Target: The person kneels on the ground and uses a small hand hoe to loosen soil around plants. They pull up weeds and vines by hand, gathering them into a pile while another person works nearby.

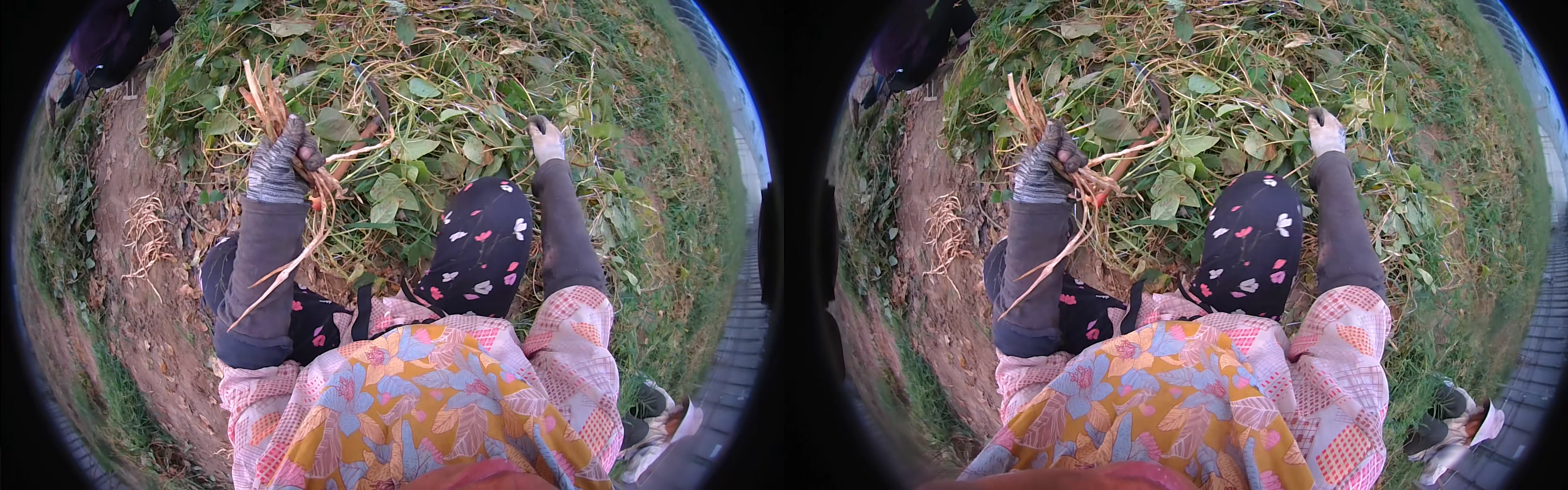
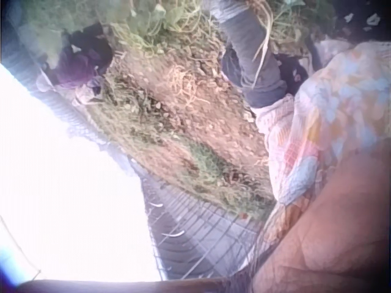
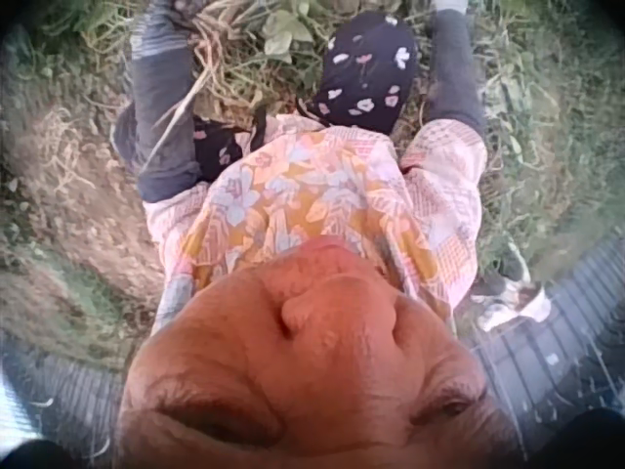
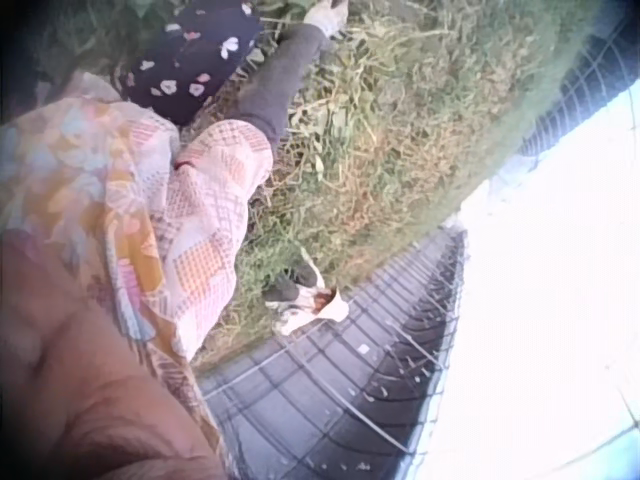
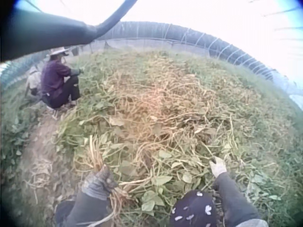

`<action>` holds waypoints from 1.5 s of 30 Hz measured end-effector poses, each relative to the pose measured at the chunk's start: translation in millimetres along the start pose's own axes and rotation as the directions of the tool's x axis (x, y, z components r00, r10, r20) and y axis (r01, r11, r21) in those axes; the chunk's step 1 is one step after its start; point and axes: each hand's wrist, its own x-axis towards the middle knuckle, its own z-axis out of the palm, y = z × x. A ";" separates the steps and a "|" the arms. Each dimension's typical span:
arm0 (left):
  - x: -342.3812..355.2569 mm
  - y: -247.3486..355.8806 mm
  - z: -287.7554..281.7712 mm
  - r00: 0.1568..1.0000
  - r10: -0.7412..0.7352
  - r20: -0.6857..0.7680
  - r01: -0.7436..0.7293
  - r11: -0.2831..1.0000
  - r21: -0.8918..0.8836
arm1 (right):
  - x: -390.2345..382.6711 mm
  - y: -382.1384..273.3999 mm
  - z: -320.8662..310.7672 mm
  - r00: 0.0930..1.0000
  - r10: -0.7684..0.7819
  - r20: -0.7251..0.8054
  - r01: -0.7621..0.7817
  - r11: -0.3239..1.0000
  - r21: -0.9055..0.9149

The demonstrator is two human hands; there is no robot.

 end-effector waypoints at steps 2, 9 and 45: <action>2.3 -6.6 2.9 0.999 -0.049 -0.009 0.049 0.998 0.048 | 9.9 0.0 12.8 0.998 -0.059 -0.005 0.057 0.988 -0.140; 4.3 -26.1 5.5 0.976 -0.213 0.035 0.212 0.977 0.023 | 56.7 13.5 44.7 0.973 0.001 0.230 0.123 0.842 -0.525; 16.8 -30.7 35.9 0.982 0.173 0.080 -0.139 0.935 -0.325 | -108.4 -321.0 10.1 0.758 -0.554 0.344 0.348 0.789 0.506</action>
